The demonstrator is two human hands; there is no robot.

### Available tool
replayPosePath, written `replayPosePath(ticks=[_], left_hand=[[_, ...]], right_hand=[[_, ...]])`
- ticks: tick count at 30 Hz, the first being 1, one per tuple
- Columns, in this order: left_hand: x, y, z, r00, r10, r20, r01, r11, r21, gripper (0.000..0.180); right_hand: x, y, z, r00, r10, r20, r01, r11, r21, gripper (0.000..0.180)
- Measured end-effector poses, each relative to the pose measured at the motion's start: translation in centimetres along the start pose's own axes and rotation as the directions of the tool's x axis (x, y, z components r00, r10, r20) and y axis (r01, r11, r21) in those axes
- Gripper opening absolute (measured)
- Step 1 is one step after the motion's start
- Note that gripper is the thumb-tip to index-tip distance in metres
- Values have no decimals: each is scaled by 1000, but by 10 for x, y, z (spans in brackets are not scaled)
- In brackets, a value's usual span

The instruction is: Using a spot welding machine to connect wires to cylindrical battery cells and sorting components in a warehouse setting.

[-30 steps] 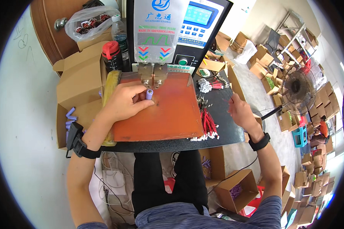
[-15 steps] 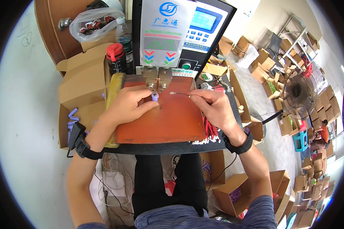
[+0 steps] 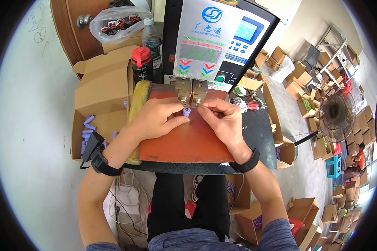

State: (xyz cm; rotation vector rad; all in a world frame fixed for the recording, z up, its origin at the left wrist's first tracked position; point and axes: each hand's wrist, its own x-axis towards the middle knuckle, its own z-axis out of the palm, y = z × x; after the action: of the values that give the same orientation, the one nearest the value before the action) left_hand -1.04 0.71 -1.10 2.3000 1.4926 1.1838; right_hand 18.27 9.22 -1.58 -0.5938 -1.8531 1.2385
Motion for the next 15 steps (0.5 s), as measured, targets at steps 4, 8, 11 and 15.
replayPosePath(ticks=[4,8,11,15], left_hand=[[0,-4,1,999,33,-14,-33,999,8,23],[1,1,0,999,33,-17,-33,999,4,24],[2,-1,2,998,47,-30,-47,999,4,24],[1,0,0,999,-23,25,23,999,26,23]], right_hand=[[0,4,4,992,-121,-40,123,990,72,3],[1,9,3,982,-184,-34,185,983,18,3],[2,10,4,977,-210,-31,210,977,-23,4],[2,10,5,980,-199,-26,197,979,-58,5]])
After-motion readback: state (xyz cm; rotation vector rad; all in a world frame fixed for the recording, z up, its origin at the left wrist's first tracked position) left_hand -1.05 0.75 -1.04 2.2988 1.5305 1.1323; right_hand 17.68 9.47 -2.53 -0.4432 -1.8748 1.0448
